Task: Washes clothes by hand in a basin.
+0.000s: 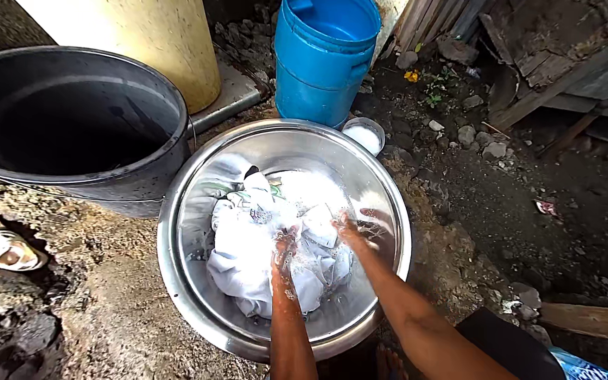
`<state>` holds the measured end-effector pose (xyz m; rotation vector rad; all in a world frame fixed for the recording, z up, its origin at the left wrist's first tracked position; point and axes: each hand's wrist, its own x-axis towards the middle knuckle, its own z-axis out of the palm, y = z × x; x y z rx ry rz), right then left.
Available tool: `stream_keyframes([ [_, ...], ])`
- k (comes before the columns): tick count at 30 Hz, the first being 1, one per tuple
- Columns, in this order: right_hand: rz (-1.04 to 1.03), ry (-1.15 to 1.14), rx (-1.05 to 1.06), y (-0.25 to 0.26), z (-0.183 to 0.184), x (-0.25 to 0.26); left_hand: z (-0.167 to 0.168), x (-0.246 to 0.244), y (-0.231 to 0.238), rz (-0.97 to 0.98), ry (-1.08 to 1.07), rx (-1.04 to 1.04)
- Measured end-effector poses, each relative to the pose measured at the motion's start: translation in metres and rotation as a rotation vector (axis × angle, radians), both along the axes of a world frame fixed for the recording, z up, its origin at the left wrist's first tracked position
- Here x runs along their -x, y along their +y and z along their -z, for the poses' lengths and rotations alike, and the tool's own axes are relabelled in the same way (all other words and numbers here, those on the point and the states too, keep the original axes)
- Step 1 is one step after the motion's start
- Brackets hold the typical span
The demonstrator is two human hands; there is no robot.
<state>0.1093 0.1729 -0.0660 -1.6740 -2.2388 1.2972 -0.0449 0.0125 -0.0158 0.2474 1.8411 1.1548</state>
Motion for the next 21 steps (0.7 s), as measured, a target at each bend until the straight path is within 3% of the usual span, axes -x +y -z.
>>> stream_keyframes([
  [4,-0.033,0.435,0.078,-0.052,0.012,0.063,0.002,-0.005,-0.006,-0.149,-0.171,-0.197],
  [8,-0.225,0.289,-0.041,-0.089,-0.05,0.083,0.019,0.004,-0.001,-0.267,-0.332,-0.441],
  [9,-0.277,0.277,-0.138,-0.105,-0.065,0.08,0.014,0.002,0.0,-0.296,-0.278,-0.457],
  [12,-0.483,0.26,-0.428,-0.155,-0.085,0.064,-0.003,-0.03,-0.023,-0.22,0.23,-0.367],
  [13,-0.491,0.207,-0.471,-0.16,-0.087,0.063,-0.006,-0.034,-0.031,-0.178,0.272,-0.327],
  [16,-0.232,-0.03,-0.241,-0.115,-0.096,0.075,-0.015,-0.027,-0.016,-0.151,0.034,-0.248],
  [18,-0.05,-0.04,-0.195,-0.085,-0.098,0.084,-0.022,-0.031,-0.003,-0.227,-0.162,-0.331],
  [21,-0.129,-0.001,-0.225,-0.11,-0.106,0.073,-0.031,-0.038,-0.005,-0.269,-0.147,-0.407],
])
